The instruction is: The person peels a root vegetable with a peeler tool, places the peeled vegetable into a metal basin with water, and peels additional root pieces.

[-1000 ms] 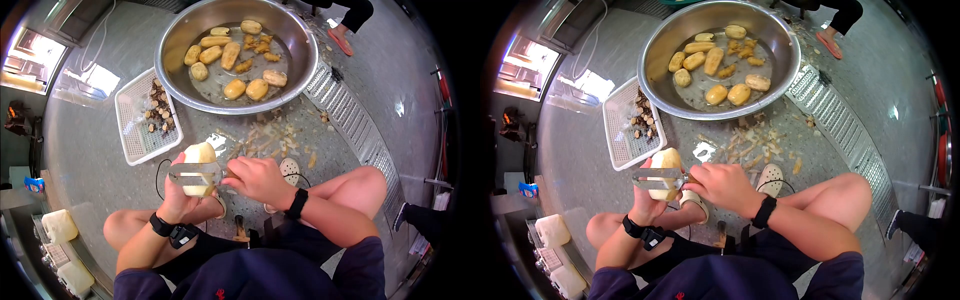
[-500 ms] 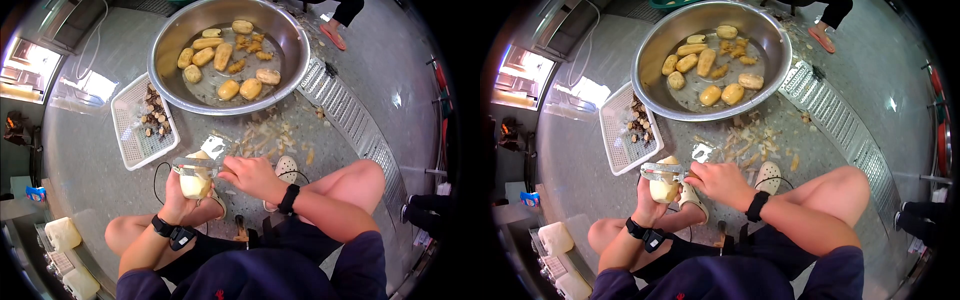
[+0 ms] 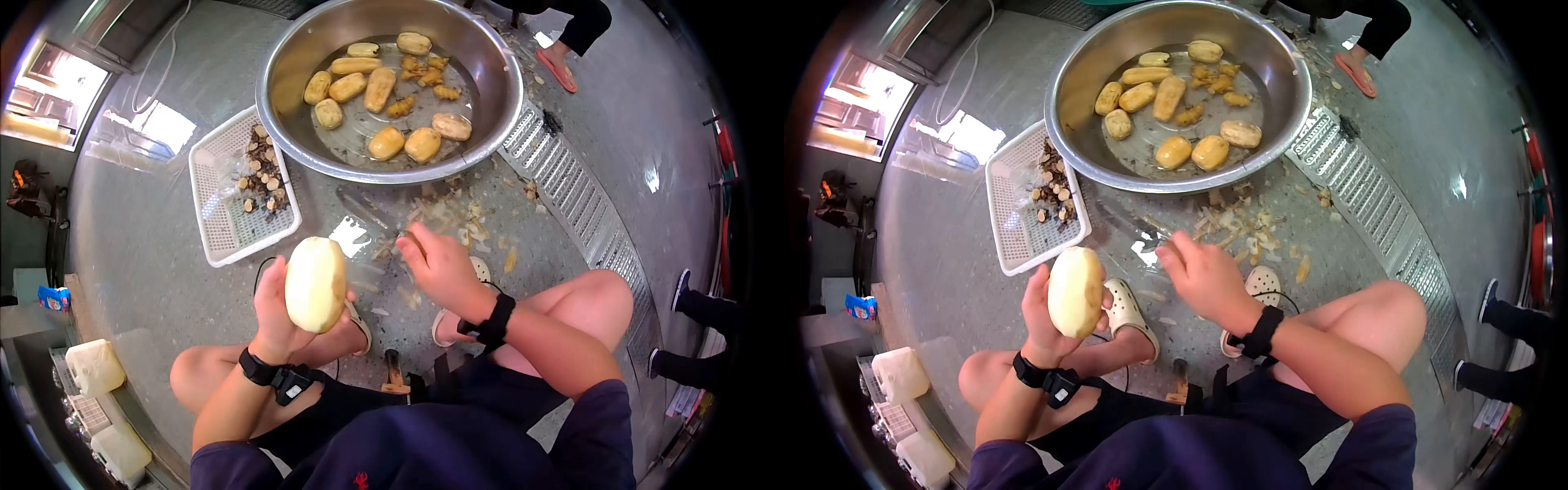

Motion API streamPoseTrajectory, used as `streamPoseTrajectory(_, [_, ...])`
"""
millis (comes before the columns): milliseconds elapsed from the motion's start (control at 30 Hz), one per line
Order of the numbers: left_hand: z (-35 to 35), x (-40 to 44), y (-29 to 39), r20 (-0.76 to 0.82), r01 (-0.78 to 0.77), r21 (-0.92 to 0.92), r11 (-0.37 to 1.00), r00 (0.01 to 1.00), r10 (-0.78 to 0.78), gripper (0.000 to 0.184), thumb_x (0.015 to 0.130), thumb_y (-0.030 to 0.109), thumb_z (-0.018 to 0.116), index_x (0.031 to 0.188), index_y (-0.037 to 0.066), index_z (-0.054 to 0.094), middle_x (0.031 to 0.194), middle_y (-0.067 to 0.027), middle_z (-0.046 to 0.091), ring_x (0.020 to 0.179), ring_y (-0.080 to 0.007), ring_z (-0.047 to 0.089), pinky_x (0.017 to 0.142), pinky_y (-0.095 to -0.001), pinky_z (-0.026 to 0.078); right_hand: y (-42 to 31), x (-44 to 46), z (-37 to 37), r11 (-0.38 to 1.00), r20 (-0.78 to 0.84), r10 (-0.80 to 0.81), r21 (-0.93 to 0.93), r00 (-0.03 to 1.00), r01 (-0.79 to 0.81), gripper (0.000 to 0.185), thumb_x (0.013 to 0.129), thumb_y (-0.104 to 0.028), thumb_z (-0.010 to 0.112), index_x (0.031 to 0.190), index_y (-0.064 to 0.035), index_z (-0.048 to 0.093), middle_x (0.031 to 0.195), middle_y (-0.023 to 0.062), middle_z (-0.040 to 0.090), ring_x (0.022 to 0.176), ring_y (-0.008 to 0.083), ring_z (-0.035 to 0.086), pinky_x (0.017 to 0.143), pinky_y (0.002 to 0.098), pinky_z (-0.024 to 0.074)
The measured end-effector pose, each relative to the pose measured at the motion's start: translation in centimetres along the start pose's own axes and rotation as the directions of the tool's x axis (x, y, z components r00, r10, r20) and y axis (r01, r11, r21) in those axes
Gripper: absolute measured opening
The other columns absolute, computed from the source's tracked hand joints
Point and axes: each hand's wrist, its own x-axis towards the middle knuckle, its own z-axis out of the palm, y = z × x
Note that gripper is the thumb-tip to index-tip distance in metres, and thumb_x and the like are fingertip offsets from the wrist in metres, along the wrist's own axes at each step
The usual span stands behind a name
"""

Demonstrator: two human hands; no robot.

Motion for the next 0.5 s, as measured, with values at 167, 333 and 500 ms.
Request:
streamPoseTrajectory(167, [-0.1,0.8,-0.2,-0.086,-0.135,0.045,0.990,0.987,0.139,0.061,0.109,0.054,0.034,0.135,0.003,0.057,0.113,-0.0182,0.068,0.100,-0.0332,0.068,0.086,-0.0430,0.058,-3.2,-1.5,-0.4,0.985,0.015,-0.133,0.110,0.991,0.131,0.028,0.100,-0.034,0.064,0.101,-0.0065,0.061,0.070,0.0163,0.066,0.067,0.0399,0.066,0.057,0.0480,0.0491])
streamPoseTrajectory(333, [0.7,1.4,0.4,-0.097,-0.151,-0.038,0.988,0.984,0.147,0.055,0.111,0.050,0.035,0.136,0.006,0.057,0.119,-0.0145,0.069,0.109,-0.0284,0.067,0.093,-0.0443,0.056,-4.0,-2.3,-0.5,0.939,0.031,-0.344,0.035,0.939,0.343,0.029,0.098,-0.032,0.068,0.103,-0.0044,0.060,0.078,0.0142,0.066,0.068,0.0366,0.067,0.058,0.0435,0.0502])
streamPoseTrajectory(500, [1.5,1.9,0.0,-0.126,-0.124,-0.118,0.985,0.986,0.109,0.062,0.109,0.055,0.037,0.142,0.004,0.050,0.115,-0.0166,0.066,0.093,-0.0291,0.067,0.077,-0.0415,0.059,-4.6,-2.3,-0.5,0.843,0.028,-0.509,-0.187,0.860,0.505,0.035,0.091,-0.040,0.074,0.092,-0.0078,0.061,0.075,0.0080,0.060,0.064,0.0281,0.065,0.054,0.0380,0.0492])
